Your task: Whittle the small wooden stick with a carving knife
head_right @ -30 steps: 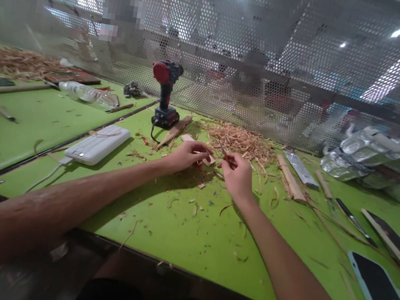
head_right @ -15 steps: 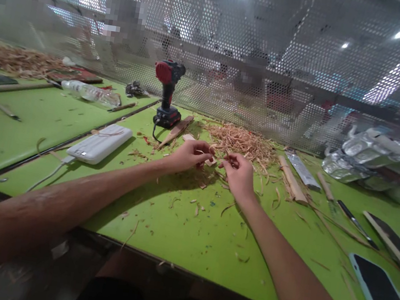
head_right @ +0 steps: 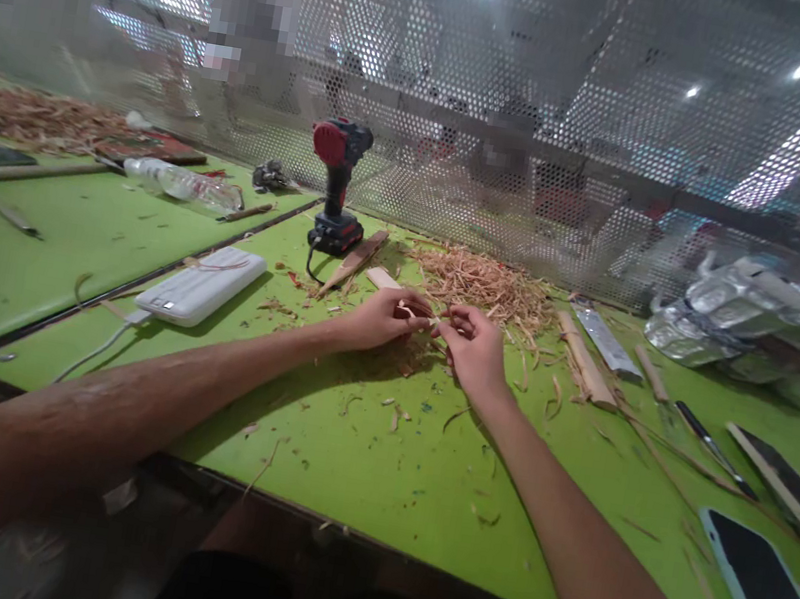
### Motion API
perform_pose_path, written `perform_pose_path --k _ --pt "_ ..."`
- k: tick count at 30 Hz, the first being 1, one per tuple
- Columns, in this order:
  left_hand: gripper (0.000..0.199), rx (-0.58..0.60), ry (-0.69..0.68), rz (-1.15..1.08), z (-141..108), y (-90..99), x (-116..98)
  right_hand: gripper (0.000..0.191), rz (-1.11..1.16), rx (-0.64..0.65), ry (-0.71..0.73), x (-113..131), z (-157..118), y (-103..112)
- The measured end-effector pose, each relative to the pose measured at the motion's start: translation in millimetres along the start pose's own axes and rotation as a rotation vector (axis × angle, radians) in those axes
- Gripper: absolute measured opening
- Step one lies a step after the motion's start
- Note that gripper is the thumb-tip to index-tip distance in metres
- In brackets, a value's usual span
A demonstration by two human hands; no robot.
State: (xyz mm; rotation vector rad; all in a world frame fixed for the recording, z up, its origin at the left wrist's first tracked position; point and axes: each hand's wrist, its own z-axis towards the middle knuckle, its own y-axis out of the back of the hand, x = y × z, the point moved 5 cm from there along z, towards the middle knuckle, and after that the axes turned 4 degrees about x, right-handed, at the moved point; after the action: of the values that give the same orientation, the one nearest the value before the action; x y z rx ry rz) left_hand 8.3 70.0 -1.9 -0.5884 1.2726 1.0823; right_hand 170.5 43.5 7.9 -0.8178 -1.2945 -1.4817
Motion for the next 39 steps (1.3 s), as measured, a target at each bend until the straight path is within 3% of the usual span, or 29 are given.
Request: perform_pose_path --k 15,26,39 --pt "0.008 -0.015 0.003 0.003 -3 -0.6 -8 0.036 0.032 0.031 -0.031 -2 -1 -6" --pt "0.008 0.012 -0.035 0.031 -1 -1.6 0 0.038 0.058 0.038 -0.012 -5 0 -7" --pt "0.004 0.023 -0.077 0.125 -1 -3.7 -1 0.034 -0.017 0.002 0.134 -6 5 -5"
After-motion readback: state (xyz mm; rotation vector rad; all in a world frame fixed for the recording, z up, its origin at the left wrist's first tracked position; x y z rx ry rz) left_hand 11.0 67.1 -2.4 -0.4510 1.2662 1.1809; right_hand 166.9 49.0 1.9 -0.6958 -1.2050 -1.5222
